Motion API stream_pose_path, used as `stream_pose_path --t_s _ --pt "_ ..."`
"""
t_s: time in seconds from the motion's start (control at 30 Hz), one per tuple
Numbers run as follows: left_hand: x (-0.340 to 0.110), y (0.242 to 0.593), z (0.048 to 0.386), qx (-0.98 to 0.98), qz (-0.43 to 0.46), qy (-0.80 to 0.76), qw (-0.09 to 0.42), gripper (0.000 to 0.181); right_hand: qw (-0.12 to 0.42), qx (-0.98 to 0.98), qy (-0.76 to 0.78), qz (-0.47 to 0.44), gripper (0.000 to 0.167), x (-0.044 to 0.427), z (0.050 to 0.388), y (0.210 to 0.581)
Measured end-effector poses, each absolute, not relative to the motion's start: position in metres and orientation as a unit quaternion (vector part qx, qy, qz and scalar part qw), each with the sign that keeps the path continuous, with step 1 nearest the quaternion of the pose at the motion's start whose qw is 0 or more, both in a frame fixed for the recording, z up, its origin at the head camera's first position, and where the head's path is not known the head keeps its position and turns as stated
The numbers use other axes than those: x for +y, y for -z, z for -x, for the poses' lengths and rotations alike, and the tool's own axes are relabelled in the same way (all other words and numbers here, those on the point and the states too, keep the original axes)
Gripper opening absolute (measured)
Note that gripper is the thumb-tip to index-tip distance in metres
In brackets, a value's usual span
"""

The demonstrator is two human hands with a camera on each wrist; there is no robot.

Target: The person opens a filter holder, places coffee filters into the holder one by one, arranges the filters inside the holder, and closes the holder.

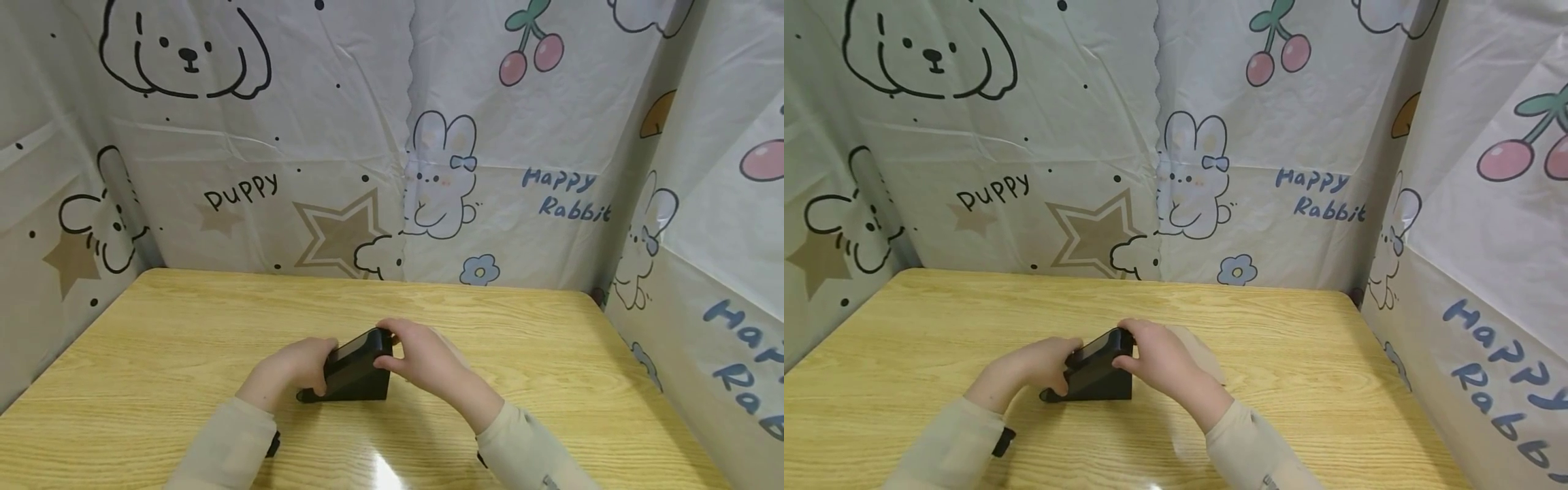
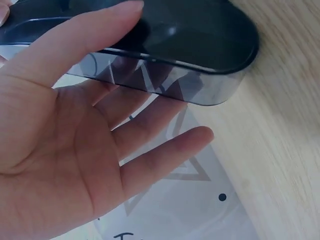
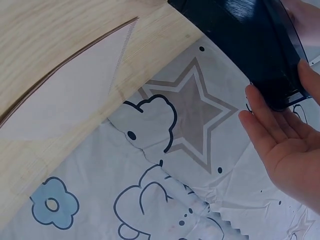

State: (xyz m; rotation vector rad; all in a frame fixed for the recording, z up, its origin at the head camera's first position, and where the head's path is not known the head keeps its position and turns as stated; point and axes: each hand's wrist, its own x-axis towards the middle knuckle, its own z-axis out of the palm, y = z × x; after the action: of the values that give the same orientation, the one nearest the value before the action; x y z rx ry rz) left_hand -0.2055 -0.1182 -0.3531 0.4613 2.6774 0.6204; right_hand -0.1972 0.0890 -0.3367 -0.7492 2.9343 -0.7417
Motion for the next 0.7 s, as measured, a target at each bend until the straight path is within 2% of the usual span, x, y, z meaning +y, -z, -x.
stream_pose_path --t_s 0.23,0.5,0.7 --pt "-0.119 0.353 0.208 0.942 -0.163 -0.223 0.189 0.036 0.022 0.938 0.259 0.231 0.049 0.089 0.197 0.336" --pt "-0.126 0.359 0.208 0.93 -0.156 -0.233 0.239 0.039 0.019 0.932 0.274 0.237 0.045 0.092 0.197 0.337" --pt "-0.131 0.363 0.206 0.925 -0.15 -0.253 0.24 0.037 0.02 0.929 0.282 0.24 0.044 0.094 0.198 0.339"
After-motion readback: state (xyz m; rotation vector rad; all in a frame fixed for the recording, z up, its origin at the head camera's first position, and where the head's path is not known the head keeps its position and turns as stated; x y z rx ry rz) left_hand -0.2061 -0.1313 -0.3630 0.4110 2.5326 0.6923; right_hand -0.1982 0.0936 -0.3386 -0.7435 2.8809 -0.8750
